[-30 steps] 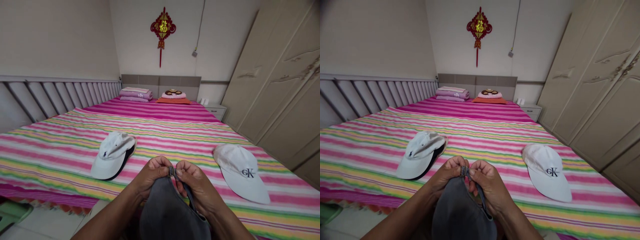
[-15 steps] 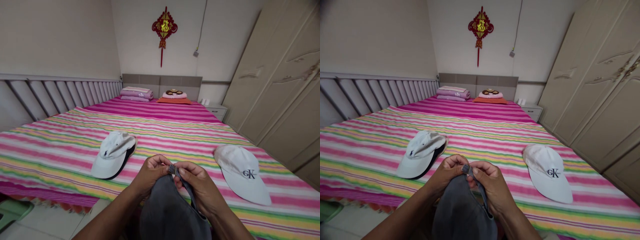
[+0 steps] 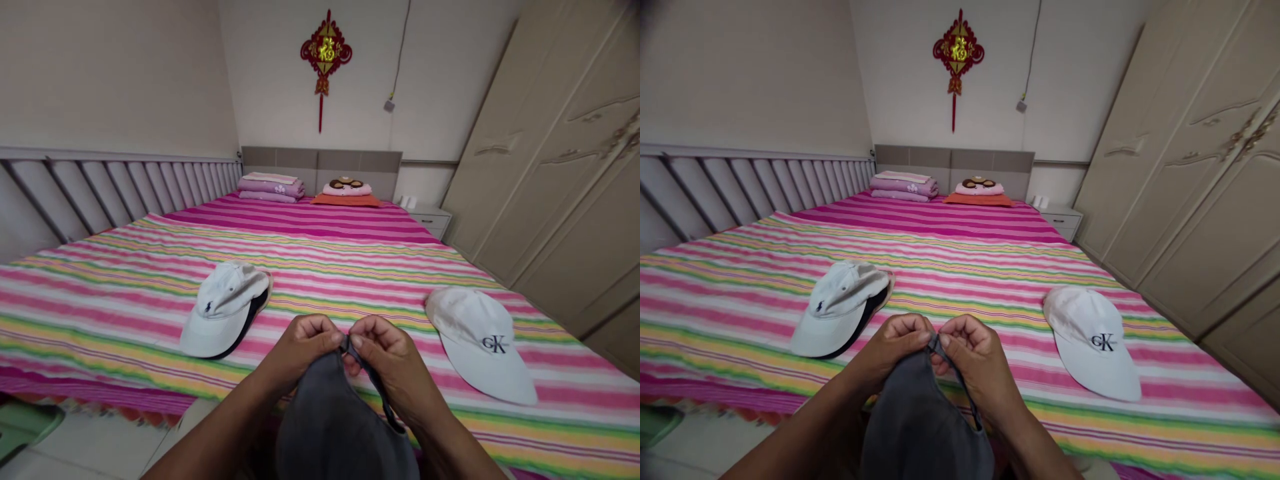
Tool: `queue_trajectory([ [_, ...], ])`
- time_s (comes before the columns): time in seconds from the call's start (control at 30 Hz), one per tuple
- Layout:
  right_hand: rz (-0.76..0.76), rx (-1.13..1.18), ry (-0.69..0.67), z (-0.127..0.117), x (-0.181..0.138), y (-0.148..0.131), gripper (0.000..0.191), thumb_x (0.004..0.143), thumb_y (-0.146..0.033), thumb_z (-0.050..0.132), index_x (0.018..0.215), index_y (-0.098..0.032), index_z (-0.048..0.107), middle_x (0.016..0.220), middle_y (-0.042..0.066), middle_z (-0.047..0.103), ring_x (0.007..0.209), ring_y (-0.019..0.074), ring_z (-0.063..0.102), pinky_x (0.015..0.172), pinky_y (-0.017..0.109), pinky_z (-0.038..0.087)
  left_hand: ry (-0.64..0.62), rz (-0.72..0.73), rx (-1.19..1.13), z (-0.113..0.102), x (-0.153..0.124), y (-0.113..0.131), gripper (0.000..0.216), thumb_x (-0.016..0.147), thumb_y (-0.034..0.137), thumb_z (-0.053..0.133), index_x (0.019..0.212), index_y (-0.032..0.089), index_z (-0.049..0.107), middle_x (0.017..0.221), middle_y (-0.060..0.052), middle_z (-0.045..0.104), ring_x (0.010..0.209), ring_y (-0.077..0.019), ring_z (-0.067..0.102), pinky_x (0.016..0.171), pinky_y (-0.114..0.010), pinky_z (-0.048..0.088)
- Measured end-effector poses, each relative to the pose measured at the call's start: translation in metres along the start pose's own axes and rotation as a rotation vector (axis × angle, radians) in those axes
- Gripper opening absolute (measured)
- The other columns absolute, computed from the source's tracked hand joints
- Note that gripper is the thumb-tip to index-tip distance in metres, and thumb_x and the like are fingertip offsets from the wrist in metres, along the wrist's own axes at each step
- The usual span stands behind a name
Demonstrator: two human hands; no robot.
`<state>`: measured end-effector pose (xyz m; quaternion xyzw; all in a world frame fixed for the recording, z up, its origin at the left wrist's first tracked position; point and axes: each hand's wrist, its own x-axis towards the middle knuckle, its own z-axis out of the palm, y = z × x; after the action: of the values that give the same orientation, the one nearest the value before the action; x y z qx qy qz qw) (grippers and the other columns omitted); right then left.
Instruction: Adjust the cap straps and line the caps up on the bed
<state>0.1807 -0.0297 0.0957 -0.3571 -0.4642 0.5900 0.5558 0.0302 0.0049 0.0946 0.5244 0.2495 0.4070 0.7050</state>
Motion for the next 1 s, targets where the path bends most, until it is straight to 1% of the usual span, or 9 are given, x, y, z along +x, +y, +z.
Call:
queue_trajectory([
  [0.2,0.176,-0.091,-0.169,-0.010,-0.003,-0.003,0.030,0.078,-0.045,0.051,0.082,-0.016,0.054,0.064,0.000,0.057,0.052,0.0097,0.052,0.048,0.021,0.038,0.127,-0.013,-0.033,-0.003,0.002,0.004,0.022,0.065,0.028,0.066,0.060,0.013,0.052,0.057,0.002,0.052,0.047,-0.0044,0.041,0.047,-0.017,0.030],
  [0.47,0.211,-0.126,-0.235,-0.025,-0.006,-0.002,0.037,0.079,-0.048,0.048,0.069,-0.013,0.055,0.056,0.001,0.057,0.045,0.0081,0.048,0.045,0.020,0.035,0.154,0.022,-0.049,-0.012,0.001,0.016,0.021,0.059,0.025,0.069,0.055,0.012,0.054,0.058,0.002,0.050,0.048,-0.0046,0.040,0.045,-0.018,0.027],
  [0.53,0.211,-0.127,-0.252,-0.026,-0.005,-0.003,0.032,0.077,-0.045,0.053,0.074,-0.013,0.056,0.054,0.000,0.055,0.044,0.0084,0.048,0.044,0.020,0.036,0.135,0.017,-0.042,-0.013,0.000,0.017,0.020,0.059,0.025,0.070,0.054,0.012,0.054,0.058,0.001,0.051,0.049,-0.0053,0.041,0.046,-0.019,0.028],
  [0.6,0.189,-0.139,-0.235,-0.023,-0.005,-0.004,0.035,0.071,-0.044,0.060,0.091,-0.016,0.054,0.061,-0.002,0.054,0.044,0.0091,0.050,0.043,0.021,0.037,0.093,-0.006,0.018,-0.013,0.000,0.017,0.020,0.061,0.026,0.069,0.056,0.012,0.056,0.059,0.001,0.052,0.051,-0.0060,0.042,0.048,-0.019,0.028],
  [0.7,-0.011,-0.326,-0.123,-0.015,-0.006,-0.005,0.052,0.066,-0.038,0.067,0.112,-0.026,0.046,0.081,-0.002,0.053,0.045,0.0065,0.047,0.040,0.020,0.035,0.023,-0.034,0.107,-0.009,-0.001,0.013,0.019,0.065,0.028,0.066,0.059,0.012,0.058,0.060,0.000,0.052,0.054,-0.0067,0.042,0.051,-0.021,0.030],
  [0.77,-0.254,-0.593,-0.063,-0.010,-0.009,-0.007,0.045,0.068,-0.030,0.066,0.110,-0.028,0.049,0.086,-0.001,0.054,0.049,0.0066,0.046,0.044,0.021,0.036,-0.020,-0.028,0.130,-0.007,-0.002,0.011,0.019,0.067,0.029,0.065,0.061,0.012,0.058,0.061,0.000,0.051,0.056,-0.0072,0.042,0.053,-0.021,0.030],
  [0.87,-0.590,-0.934,-0.050,-0.006,-0.013,-0.009,0.025,0.075,-0.019,0.059,0.099,-0.024,0.056,0.081,0.002,0.060,0.064,0.0121,0.054,0.057,0.024,0.041,-0.051,-0.024,0.140,-0.005,-0.003,0.009,0.020,0.068,0.031,0.064,0.063,0.013,0.056,0.060,0.001,0.048,0.056,-0.0071,0.040,0.054,-0.021,0.029],
  [0.93,-0.664,-1.034,-0.051,-0.005,-0.015,-0.009,0.019,0.076,-0.015,0.055,0.094,-0.021,0.056,0.077,0.002,0.061,0.069,0.0136,0.055,0.060,0.024,0.042,-0.056,-0.048,0.152,-0.006,-0.003,0.008,0.022,0.069,0.033,0.062,0.064,0.013,0.054,0.058,0.002,0.045,0.053,-0.0062,0.036,0.051,-0.021,0.027],
  [1.0,-0.626,-1.079,-0.036,-0.005,-0.016,-0.010,0.015,0.074,-0.013,0.054,0.088,-0.020,0.055,0.073,0.001,0.059,0.064,0.0129,0.054,0.057,0.024,0.041,-0.078,-0.073,0.161,-0.006,-0.004,0.008,0.024,0.071,0.035,0.060,0.065,0.014,0.051,0.057,0.004,0.041,0.051,-0.0055,0.031,0.049,-0.021,0.024],
])
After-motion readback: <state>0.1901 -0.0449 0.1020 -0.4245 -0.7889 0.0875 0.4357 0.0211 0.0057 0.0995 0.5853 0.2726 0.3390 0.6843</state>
